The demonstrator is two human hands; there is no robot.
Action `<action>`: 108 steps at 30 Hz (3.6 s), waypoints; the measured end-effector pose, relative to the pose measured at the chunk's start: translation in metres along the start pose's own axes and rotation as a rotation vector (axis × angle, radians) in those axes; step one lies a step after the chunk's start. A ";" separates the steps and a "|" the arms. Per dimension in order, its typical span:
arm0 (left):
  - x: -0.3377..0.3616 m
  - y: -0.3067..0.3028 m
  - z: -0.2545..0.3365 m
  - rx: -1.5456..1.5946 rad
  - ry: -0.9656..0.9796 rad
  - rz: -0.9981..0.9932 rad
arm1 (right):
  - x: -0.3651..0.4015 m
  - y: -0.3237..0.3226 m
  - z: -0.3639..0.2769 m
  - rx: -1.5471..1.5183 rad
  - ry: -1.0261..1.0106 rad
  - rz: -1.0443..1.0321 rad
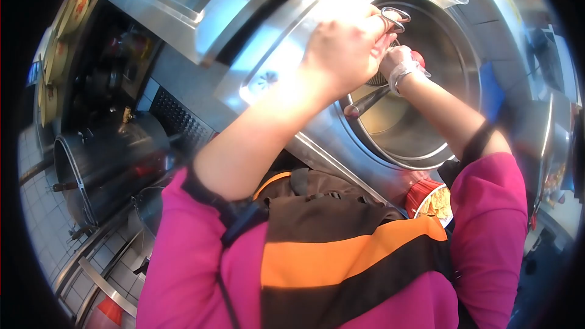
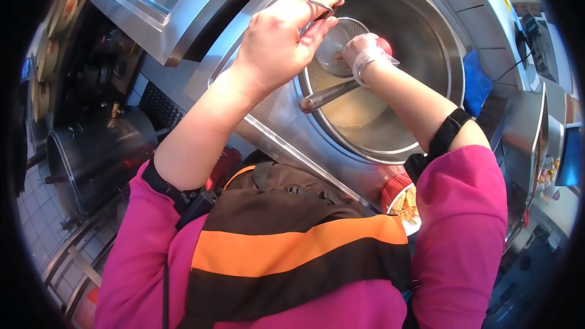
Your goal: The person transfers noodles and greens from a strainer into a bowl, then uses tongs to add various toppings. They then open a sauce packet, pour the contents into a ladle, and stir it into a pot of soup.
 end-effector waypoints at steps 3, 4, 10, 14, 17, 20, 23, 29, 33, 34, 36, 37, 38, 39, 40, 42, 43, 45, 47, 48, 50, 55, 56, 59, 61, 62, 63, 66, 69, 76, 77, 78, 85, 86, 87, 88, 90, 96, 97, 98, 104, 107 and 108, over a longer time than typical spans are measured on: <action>-0.001 0.000 0.000 -0.016 0.012 0.020 | 0.007 -0.002 0.002 -0.025 -0.010 -0.030; -0.001 -0.001 0.001 -0.010 0.010 0.018 | 0.012 -0.006 0.006 -0.080 -0.020 0.051; 0.002 0.000 -0.001 -0.016 0.039 0.011 | 0.080 -0.038 0.044 -0.272 0.107 0.143; 0.010 0.002 -0.010 0.214 -0.075 -0.028 | 0.169 -0.045 0.069 -0.337 0.220 0.299; 0.028 -0.013 -0.006 0.317 -0.204 -0.020 | 0.253 -0.038 0.087 -0.514 0.284 0.363; 0.056 -0.025 -0.021 0.347 -0.337 -0.089 | 0.337 -0.016 0.091 -0.704 0.385 0.233; 0.085 -0.032 -0.029 0.397 -0.503 -0.049 | 0.414 0.012 0.081 -0.861 0.574 0.130; 0.081 -0.009 0.011 0.475 -0.339 -0.016 | 0.466 0.077 0.011 -0.946 0.580 -0.256; 0.056 0.023 0.075 0.564 -0.150 -0.072 | 0.465 0.107 -0.010 -0.966 0.608 -0.247; 0.054 0.028 0.092 0.573 -0.098 -0.101 | 0.468 0.111 -0.008 -0.988 0.633 -0.296; 0.056 0.036 0.112 0.538 -0.022 -0.135 | 0.485 0.114 -0.005 -1.032 0.657 -0.136; 0.061 0.041 0.117 0.587 -0.089 -0.124 | 0.491 0.113 0.000 -1.077 0.672 0.008; 0.068 0.045 0.115 0.573 -0.087 -0.160 | 0.496 0.108 0.008 -1.158 0.704 0.049; 0.075 0.050 0.114 0.650 -0.091 -0.178 | 0.497 0.103 0.017 -1.238 0.719 0.104; 0.081 0.052 0.116 0.572 -0.057 -0.199 | 0.496 0.104 0.022 -1.374 0.754 0.191; 0.090 0.050 0.129 0.526 -0.096 -0.281 | 0.477 0.094 0.039 -1.607 0.720 0.322; 0.093 0.049 0.133 0.529 -0.112 -0.317 | 0.456 0.087 0.046 -1.595 0.671 0.379; 0.097 0.048 0.139 0.526 -0.118 -0.368 | 0.410 0.084 0.052 -2.023 0.603 0.607; 0.098 0.041 0.136 0.464 -0.047 -0.400 | 0.363 0.065 0.070 -2.037 0.388 0.690; 0.098 0.035 0.133 0.422 -0.029 -0.411 | 0.338 0.058 0.079 -2.098 0.338 0.610; 0.103 0.023 0.119 0.375 -0.027 -0.407 | 0.289 0.038 0.099 -2.183 0.206 0.535; 0.121 -0.034 0.064 0.237 -0.231 -0.291 | 0.200 -0.045 0.166 -1.105 0.529 0.686; 0.128 -0.046 0.047 0.172 -0.328 -0.269 | 0.180 -0.049 0.179 -0.979 0.634 0.572; 0.157 -0.086 0.000 0.101 -0.458 -0.097 | 0.111 -0.059 0.222 -0.884 0.620 0.372; 0.171 -0.102 -0.020 0.239 -0.603 0.036 | 0.063 -0.047 0.239 -0.926 0.629 0.278; 0.177 -0.107 -0.026 0.300 -0.662 0.126 | 0.044 -0.042 0.243 -0.934 0.612 0.272; 0.181 -0.112 -0.032 0.323 -0.653 0.136 | 0.031 -0.038 0.242 -0.981 0.592 0.328; 0.177 -0.113 -0.035 0.361 -0.785 0.105 | 0.024 -0.034 0.240 -1.052 0.745 0.367; 0.161 -0.097 -0.038 0.388 -0.751 -0.019 | 0.033 -0.031 0.230 -0.956 0.576 0.275; 0.106 -0.037 0.013 0.491 -0.410 -0.290 | 0.181 0.008 0.168 -1.225 0.639 0.525; 0.097 -0.027 0.029 0.513 -0.374 -0.290 | 0.218 0.010 0.154 -1.226 0.597 0.474; 0.091 -0.017 0.045 0.552 -0.347 -0.315 | 0.246 0.022 0.136 -1.209 0.592 0.517; 0.109 0.079 0.212 1.770 -0.953 -0.698 | 0.470 0.155 -0.015 -1.418 0.823 0.826; 0.121 0.097 0.241 1.751 -0.982 -0.796 | 0.499 0.183 -0.040 -1.655 0.965 0.773; 0.134 0.118 0.270 1.730 -1.024 -0.901 | 0.521 0.212 -0.073 -1.754 1.053 0.835; 0.145 0.142 0.301 1.641 -1.000 -0.990 | 0.541 0.247 -0.107 -1.860 1.161 0.888; 0.167 0.193 0.363 1.566 -0.980 -1.222 | 0.572 0.305 -0.184 -2.039 1.363 0.826; 0.247 0.370 0.488 1.092 -0.414 -1.647 | 0.653 0.377 -0.380 -2.474 1.898 0.524; 0.271 0.405 0.478 0.970 -0.290 -1.666 | 0.660 0.382 -0.400 -2.631 2.013 0.445; 0.303 0.442 0.441 0.968 -0.611 -1.687 | 0.663 0.390 -0.412 -2.650 2.020 0.447; 0.416 0.538 0.292 0.502 -1.025 -1.549 | 0.648 0.426 -0.448 -2.746 2.159 0.226; 0.446 0.571 0.258 0.485 -1.276 -1.509 | 0.630 0.453 -0.446 -2.555 1.867 0.220; 0.447 0.582 0.263 0.467 -1.393 -1.380 | 0.625 0.463 -0.448 -2.625 1.864 0.246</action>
Point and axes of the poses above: each hand's wrist, its own x-axis away from the middle knuckle, its own y-axis out of the palm, z = x × y, the point moved 5 cm from there along -x, towards the middle knuckle, and after that the axes turned 2 degrees about y, right-handed, at the moved point
